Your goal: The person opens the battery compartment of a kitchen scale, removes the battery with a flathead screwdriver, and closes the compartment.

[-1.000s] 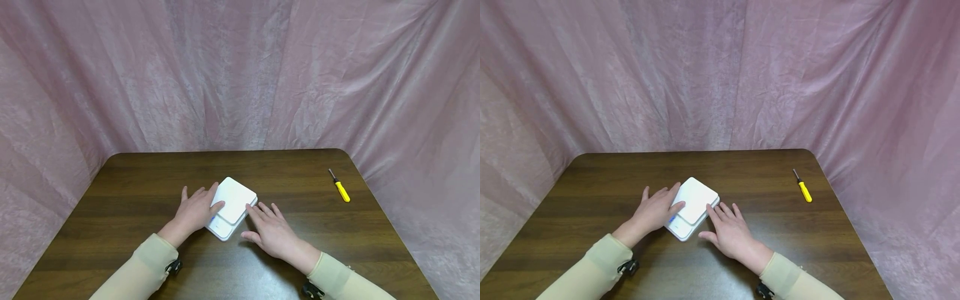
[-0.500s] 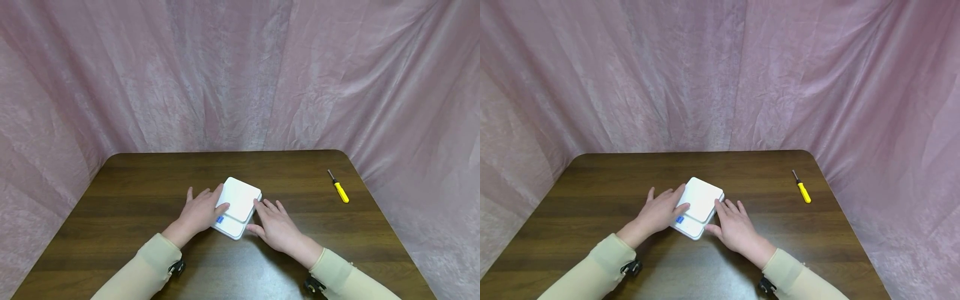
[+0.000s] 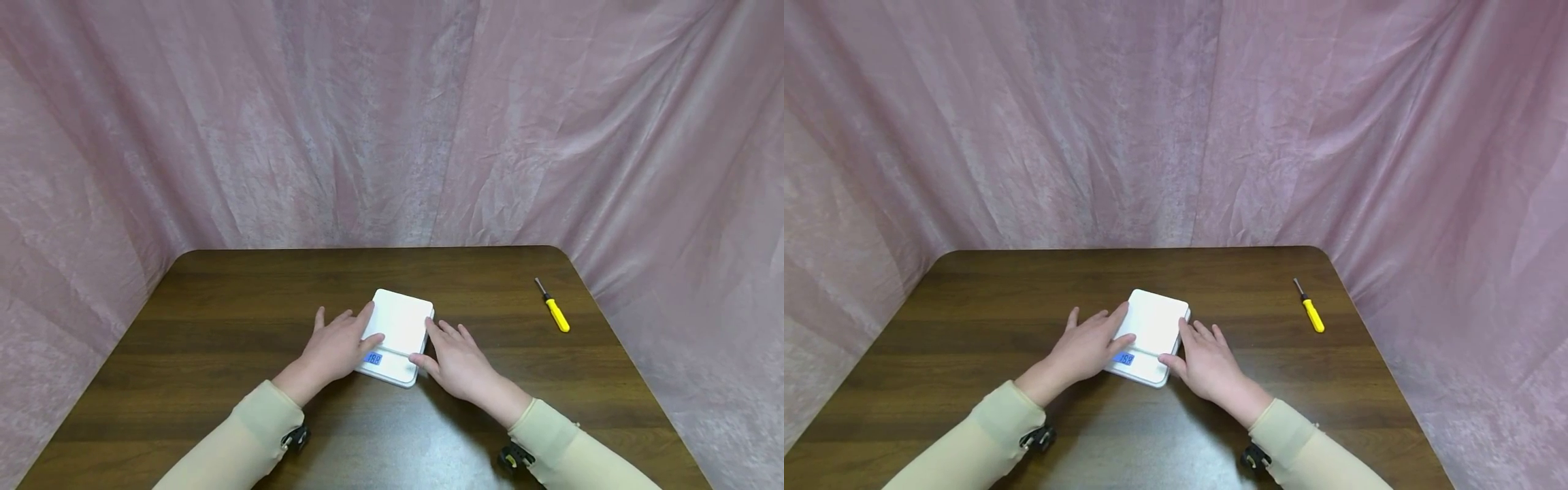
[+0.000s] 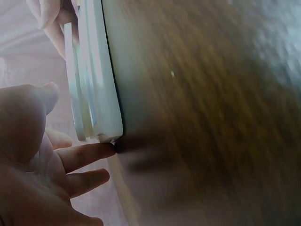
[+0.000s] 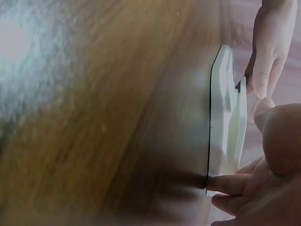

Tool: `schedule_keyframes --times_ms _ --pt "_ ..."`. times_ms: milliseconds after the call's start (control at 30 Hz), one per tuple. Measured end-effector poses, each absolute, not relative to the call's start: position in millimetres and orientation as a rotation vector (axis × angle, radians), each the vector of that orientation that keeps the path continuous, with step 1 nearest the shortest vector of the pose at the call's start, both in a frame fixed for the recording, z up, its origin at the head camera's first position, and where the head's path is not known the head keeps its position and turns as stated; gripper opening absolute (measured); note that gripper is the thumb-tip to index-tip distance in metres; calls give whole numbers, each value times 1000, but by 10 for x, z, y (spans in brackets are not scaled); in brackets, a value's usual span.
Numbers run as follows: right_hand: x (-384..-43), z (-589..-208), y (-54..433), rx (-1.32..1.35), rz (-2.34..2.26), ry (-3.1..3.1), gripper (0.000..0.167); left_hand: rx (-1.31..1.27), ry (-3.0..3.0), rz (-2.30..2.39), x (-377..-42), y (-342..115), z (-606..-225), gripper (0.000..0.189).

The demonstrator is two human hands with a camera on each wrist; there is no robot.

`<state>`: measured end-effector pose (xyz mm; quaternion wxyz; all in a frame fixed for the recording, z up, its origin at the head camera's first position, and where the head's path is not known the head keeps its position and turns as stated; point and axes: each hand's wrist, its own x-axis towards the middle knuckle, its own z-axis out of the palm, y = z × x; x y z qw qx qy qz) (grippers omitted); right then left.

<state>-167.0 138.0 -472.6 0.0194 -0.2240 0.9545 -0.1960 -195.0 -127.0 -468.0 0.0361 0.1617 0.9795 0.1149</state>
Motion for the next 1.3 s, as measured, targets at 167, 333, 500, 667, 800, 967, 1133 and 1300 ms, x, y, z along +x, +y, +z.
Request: schedule_keyframes --times_ms 167,333,500,667,800,967,1133,1300 --pt "-1721 -4705 1404 -665 -584 2957 80 517 3006 356 -1932 -1223 -4667 78" --pt "-1773 -4697 1438 -639 -576 2959 81 522 2991 368 -1912 -1180 -4643 78" --pt "-1829 -4692 1472 -599 -570 2941 83 538 2983 368 -1895 -1138 -4638 77" --pt "-1878 -4696 1506 -562 -583 2921 84 551 2962 392 -1870 -1102 -4642 78" --pt "-1907 -4693 1534 -558 -596 2913 84 564 2947 422 -1847 -1092 -4619 77" --pt "-1961 -4657 1555 -547 -606 2893 84 541 2924 452 -1881 -1098 -4594 77" --pt "-2075 -4607 1565 -524 -629 2889 83 511 2896 525 -1993 -1097 -4591 77" --pt "-2195 -4582 1562 -482 -645 2862 83 482 2884 598 -2121 -1084 -4602 78"
